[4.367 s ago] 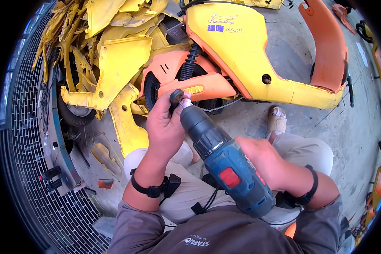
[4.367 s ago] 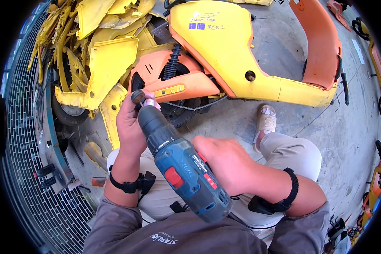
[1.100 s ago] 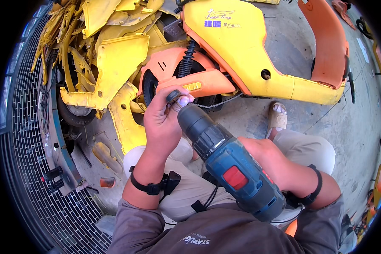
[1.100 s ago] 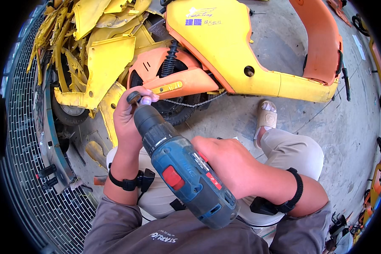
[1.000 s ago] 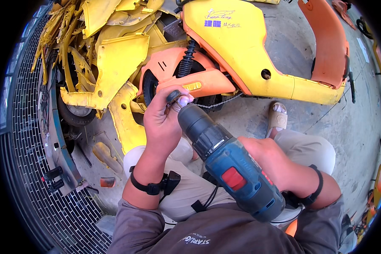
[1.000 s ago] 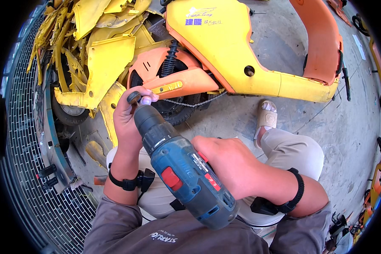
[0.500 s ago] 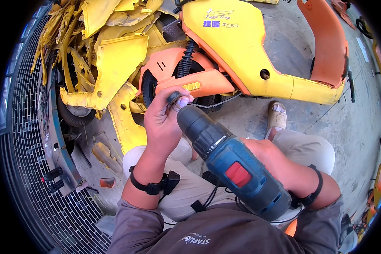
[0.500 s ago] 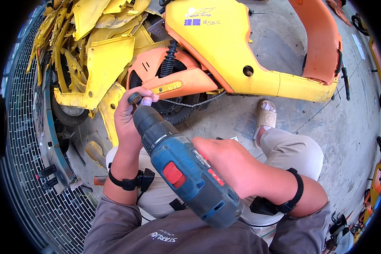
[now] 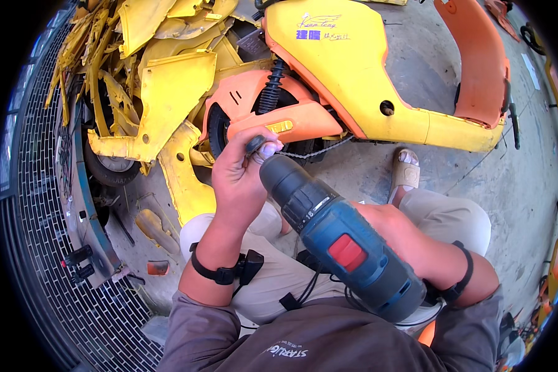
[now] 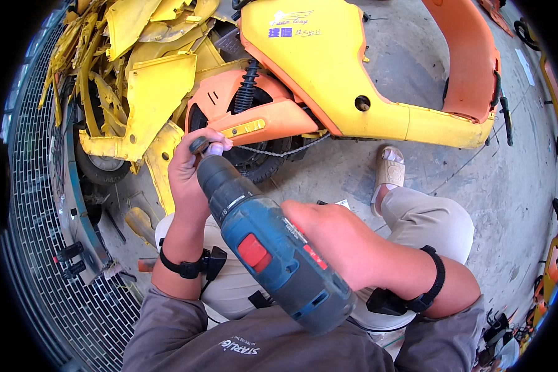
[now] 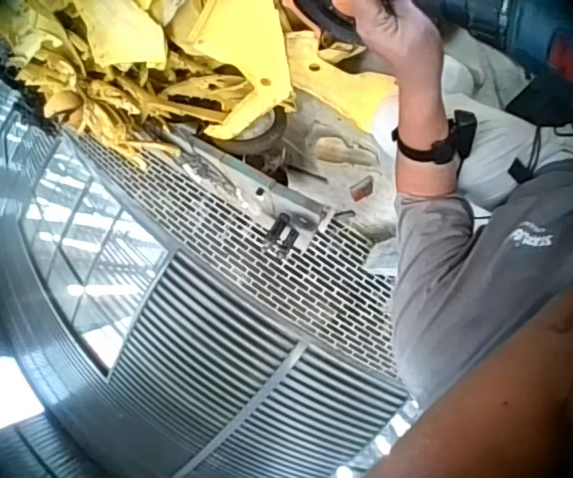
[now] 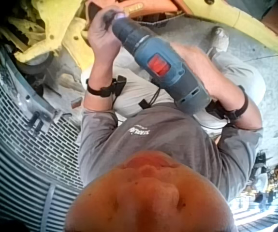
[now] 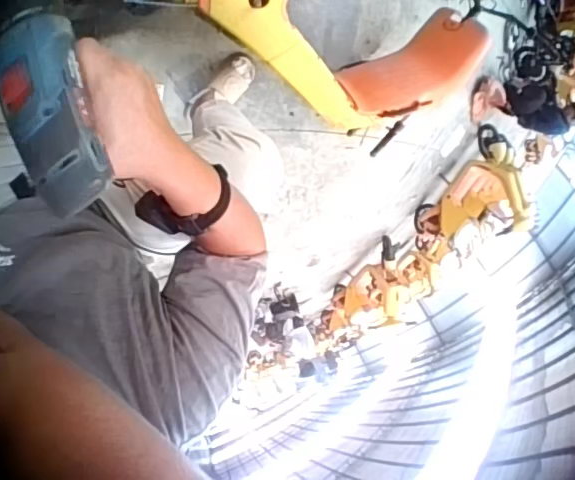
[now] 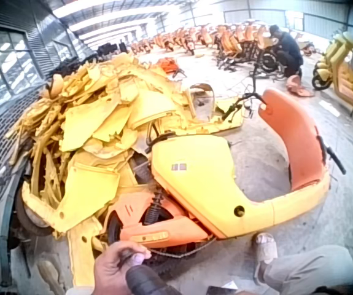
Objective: The person uses a power drill and their hands to remove components from a yellow scooter frame, handling a bracket and wires.
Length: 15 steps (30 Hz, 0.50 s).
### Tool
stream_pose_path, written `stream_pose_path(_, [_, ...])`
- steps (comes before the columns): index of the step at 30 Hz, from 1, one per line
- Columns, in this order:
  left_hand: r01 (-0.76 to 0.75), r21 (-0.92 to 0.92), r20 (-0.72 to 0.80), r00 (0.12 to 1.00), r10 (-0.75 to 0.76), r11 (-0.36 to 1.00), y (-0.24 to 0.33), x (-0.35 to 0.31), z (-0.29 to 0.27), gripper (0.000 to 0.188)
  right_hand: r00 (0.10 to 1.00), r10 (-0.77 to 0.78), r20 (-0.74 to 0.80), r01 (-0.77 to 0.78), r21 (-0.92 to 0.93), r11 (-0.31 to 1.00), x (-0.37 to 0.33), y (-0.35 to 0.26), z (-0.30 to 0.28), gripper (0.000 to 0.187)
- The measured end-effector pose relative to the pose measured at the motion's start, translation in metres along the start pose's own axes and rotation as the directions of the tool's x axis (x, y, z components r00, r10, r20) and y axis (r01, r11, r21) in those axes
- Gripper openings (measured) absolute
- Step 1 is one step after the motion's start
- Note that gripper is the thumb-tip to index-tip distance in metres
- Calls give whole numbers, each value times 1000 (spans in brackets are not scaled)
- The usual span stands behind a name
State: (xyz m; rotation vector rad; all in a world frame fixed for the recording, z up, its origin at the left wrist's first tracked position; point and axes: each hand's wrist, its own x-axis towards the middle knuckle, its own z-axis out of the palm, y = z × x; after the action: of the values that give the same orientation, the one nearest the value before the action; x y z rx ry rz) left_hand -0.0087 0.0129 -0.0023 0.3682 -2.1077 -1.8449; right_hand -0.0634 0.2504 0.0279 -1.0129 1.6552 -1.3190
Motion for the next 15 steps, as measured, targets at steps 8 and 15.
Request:
stream_pose_path(8, [-20,43,-24,999,21,999,-1,0,-1,11,992,124,32,-127,325,937,1,-9,-2,54])
stream_pose_path(15, [-15,111,-49,999,21,994,-2,1,1,11,996,93,4,-93,78,993,-3,-6,-2,46])
